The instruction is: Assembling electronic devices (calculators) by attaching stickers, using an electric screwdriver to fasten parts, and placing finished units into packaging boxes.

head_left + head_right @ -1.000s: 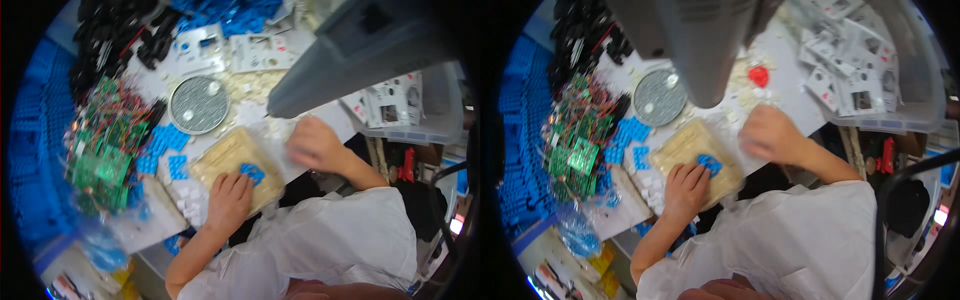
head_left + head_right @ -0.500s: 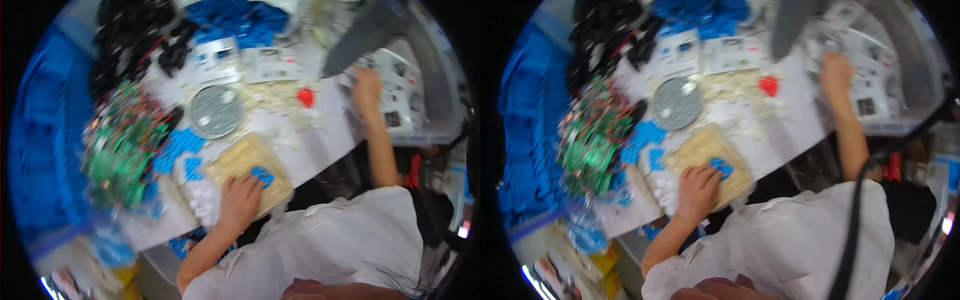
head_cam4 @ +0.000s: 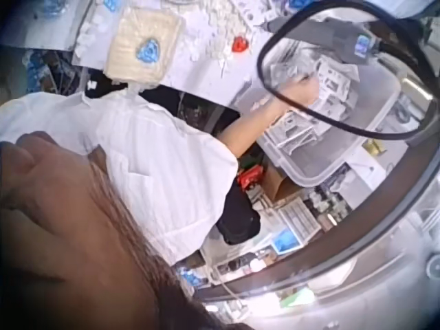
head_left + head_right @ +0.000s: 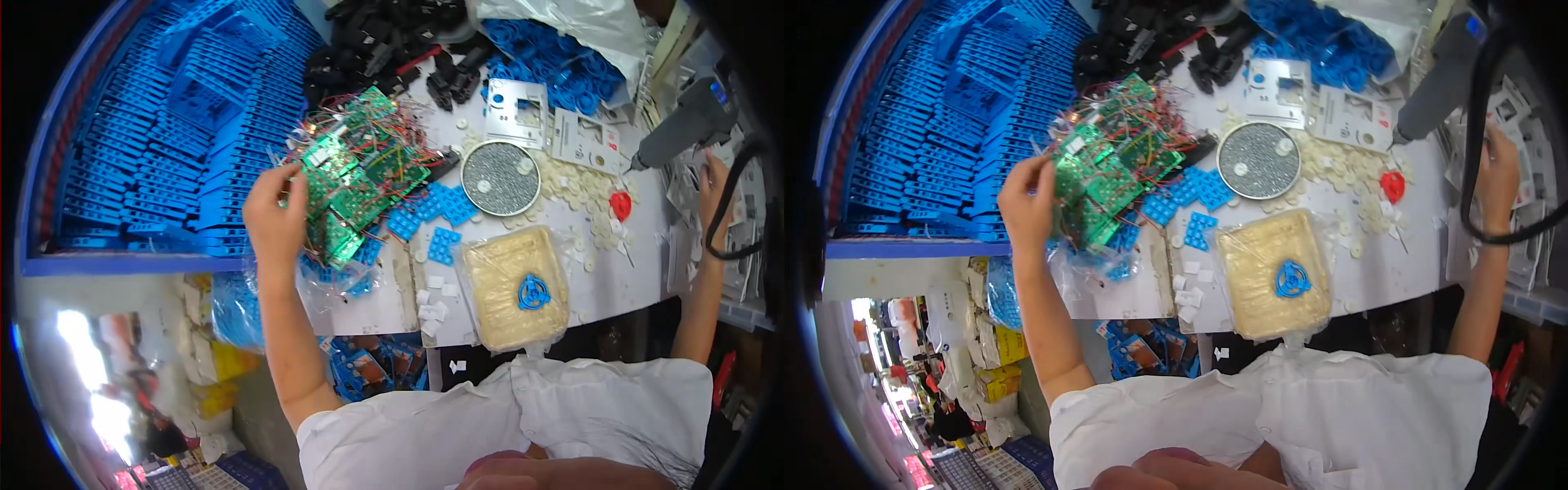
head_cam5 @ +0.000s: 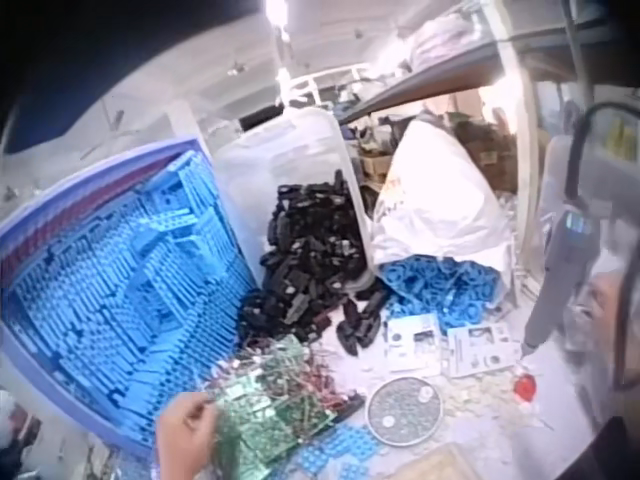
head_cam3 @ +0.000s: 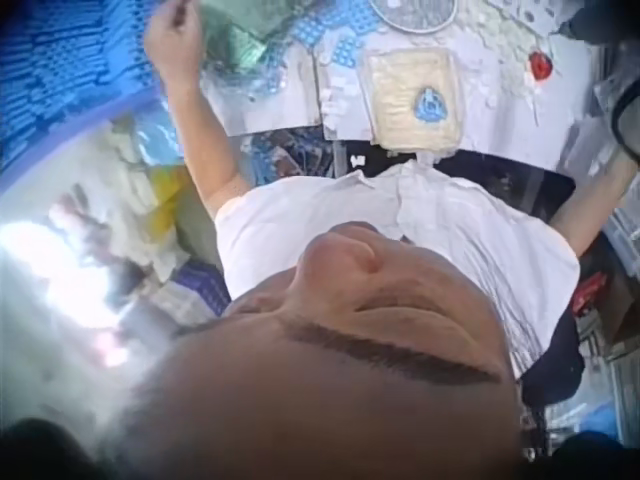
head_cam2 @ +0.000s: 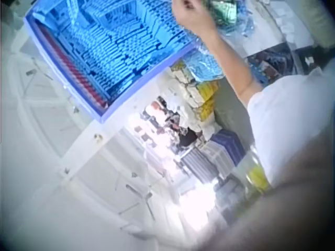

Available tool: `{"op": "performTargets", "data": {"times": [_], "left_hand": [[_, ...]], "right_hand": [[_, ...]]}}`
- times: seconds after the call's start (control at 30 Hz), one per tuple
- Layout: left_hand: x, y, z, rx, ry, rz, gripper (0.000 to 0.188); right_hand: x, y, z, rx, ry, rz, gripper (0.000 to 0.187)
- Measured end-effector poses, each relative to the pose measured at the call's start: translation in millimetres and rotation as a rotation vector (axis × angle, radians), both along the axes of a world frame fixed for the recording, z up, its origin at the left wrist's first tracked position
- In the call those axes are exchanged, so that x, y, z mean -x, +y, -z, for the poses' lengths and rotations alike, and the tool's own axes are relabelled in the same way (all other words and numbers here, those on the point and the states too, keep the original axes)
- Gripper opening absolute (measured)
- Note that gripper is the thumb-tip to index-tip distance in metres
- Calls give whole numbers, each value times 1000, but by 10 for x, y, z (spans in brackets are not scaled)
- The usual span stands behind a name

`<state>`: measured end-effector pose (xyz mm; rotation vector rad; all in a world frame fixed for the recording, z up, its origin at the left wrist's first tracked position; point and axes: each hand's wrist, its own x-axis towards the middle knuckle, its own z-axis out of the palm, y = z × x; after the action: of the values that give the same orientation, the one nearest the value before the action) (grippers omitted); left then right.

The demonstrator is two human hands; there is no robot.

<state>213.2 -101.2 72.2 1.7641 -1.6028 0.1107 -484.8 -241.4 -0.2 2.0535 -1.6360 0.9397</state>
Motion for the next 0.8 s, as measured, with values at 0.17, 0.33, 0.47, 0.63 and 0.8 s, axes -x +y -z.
{"op": "performTargets", "data": {"times": [0.17,0.33,0.47,0.63,0.8], "left_hand": [[-1082,-320,-101,-197,-85,-359,35],[-1282,-587,314,-389,61,23,73],[-793,-562,231,-589,-114,153,90],[-965,-669,22,-550,1,142,95],[-1506,-1230,-506,-183,-1,-220,90]], "right_hand": [[-173,334,-357,-245,-269,-222,22],[-1115,951,-1035,-476,-331,-855,12],[-1863,1072,-1045,-607,-377,-1218,18],[-2424,1051,-949,-609,-400,-1243,23],[-2616,987,-930,-613,-397,-1272,21]]}}
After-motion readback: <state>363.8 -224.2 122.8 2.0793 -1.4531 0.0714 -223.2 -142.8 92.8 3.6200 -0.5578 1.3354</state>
